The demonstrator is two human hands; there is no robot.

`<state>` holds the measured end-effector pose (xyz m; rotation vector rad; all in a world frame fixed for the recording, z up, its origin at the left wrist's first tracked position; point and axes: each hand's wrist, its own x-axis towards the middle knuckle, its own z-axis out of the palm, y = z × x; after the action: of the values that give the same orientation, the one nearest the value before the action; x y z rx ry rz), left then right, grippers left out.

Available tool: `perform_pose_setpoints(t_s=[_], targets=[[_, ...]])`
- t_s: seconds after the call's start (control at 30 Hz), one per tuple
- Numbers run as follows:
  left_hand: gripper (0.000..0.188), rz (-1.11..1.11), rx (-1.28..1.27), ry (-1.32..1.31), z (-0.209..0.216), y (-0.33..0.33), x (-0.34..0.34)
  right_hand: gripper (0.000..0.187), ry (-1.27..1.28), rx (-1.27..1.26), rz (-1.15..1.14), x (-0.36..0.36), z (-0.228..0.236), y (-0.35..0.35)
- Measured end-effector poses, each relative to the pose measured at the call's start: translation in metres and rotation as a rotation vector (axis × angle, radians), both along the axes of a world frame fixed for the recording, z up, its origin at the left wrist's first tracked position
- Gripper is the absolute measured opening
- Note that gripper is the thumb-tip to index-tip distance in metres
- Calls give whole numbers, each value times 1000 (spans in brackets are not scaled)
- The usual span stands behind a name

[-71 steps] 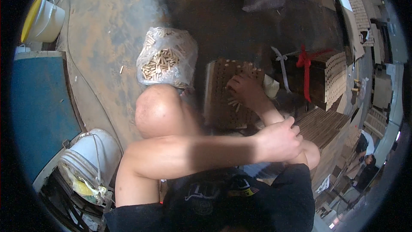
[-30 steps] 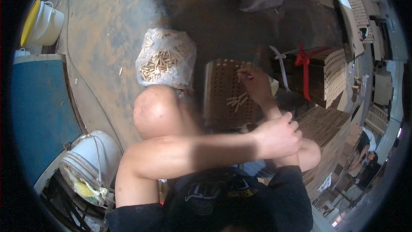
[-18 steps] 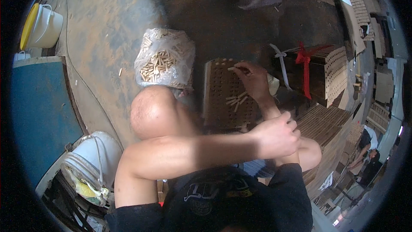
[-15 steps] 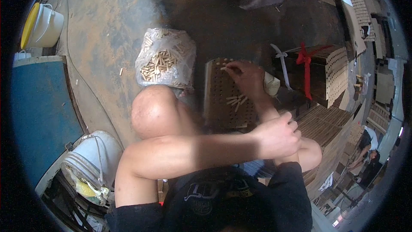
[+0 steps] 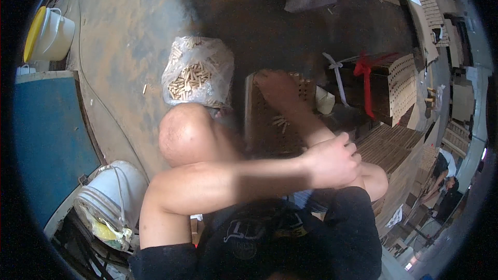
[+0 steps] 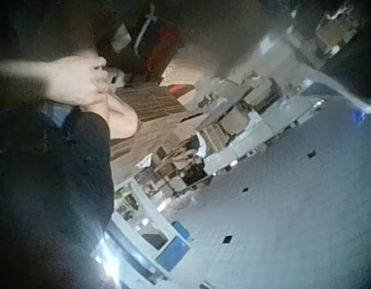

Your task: The person inserts wooden pegs into pre-drilled holes of a furniture panel. They take pegs from a bag and place them into the grid of holes on the panel.

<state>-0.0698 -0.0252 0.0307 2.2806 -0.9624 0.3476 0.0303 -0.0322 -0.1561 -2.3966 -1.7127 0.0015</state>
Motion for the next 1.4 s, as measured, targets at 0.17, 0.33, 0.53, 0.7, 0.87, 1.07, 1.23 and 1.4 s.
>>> perform_pose_setpoints(t_s=[0.17,0.33,0.53,0.7,0.87,1.07,1.23,1.4], targets=[[17,34,-37,22,-4,0,-4,22,428,45,-281,-11,50,-7],[15,-28,1,9,10,5,-13,27,311,-422,-211,-37,73,-53],[13,-43,9,26,0,-5,-7,30,362,-386,-159,-40,47,-64],[14,-25,17,51,-4,-4,-7,30,795,-231,-422,-30,21,-70],[16,-26,13,41,3,2,-8,30,376,-311,-160,-21,32,-73],[22,-15,-19,13,5,2,-7,26,369,67,-391,0,38,-36],[25,11,-1,42,5,5,-6,25,273,-32,-390,0,41,-16],[24,8,-15,38,8,5,-5,25,301,-4,-309,6,24,-26]])
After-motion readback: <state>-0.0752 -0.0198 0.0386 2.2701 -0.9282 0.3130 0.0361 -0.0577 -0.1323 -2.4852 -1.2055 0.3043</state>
